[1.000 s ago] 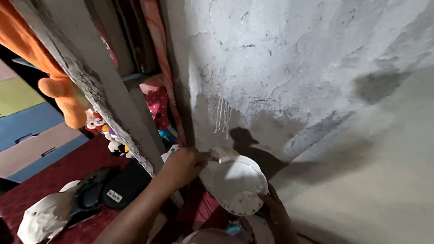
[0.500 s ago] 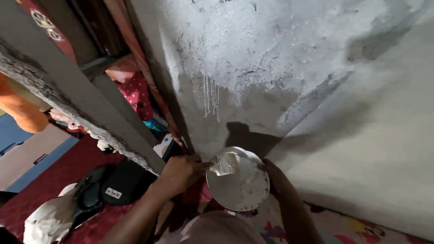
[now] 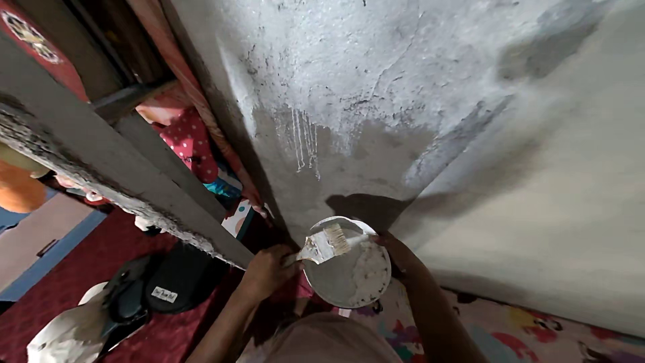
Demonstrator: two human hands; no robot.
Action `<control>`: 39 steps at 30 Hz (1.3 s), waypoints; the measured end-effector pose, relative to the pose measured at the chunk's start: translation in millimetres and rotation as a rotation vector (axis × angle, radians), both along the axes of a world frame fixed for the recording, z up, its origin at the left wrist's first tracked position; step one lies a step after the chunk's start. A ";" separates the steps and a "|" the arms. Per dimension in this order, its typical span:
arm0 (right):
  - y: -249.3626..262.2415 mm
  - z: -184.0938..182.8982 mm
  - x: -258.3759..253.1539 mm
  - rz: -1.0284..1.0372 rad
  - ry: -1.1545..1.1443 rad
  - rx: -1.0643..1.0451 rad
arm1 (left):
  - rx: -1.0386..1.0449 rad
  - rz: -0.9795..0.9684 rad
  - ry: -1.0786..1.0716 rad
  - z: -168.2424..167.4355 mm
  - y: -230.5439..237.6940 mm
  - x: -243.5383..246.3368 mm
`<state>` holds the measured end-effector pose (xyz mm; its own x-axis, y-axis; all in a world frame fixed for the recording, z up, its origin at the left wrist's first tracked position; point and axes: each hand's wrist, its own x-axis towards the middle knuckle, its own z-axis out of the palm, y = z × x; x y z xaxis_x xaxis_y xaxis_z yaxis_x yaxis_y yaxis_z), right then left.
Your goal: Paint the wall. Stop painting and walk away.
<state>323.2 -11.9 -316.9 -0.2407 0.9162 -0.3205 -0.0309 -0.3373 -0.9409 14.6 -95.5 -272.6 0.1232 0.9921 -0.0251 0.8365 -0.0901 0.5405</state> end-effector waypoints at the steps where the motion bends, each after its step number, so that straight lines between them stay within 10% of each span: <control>1: 0.2 0.2 -1.6 0.002 -0.017 0.006 | -0.058 0.012 -0.003 2.3 0.2 -1.0; 19: 3.2 -29.8 -19.2 0.087 -0.087 -0.048 | -0.582 0.323 -0.119 -31.5 -4.8 11.3; 26: -30.0 -41.5 -38.9 0.023 0.194 -0.001 | -0.443 0.497 -0.279 -39.2 -20.6 24.6; 39: -20.5 -7.3 -11.6 -0.055 0.172 0.215 | -0.144 0.273 0.161 27.6 -29.8 20.5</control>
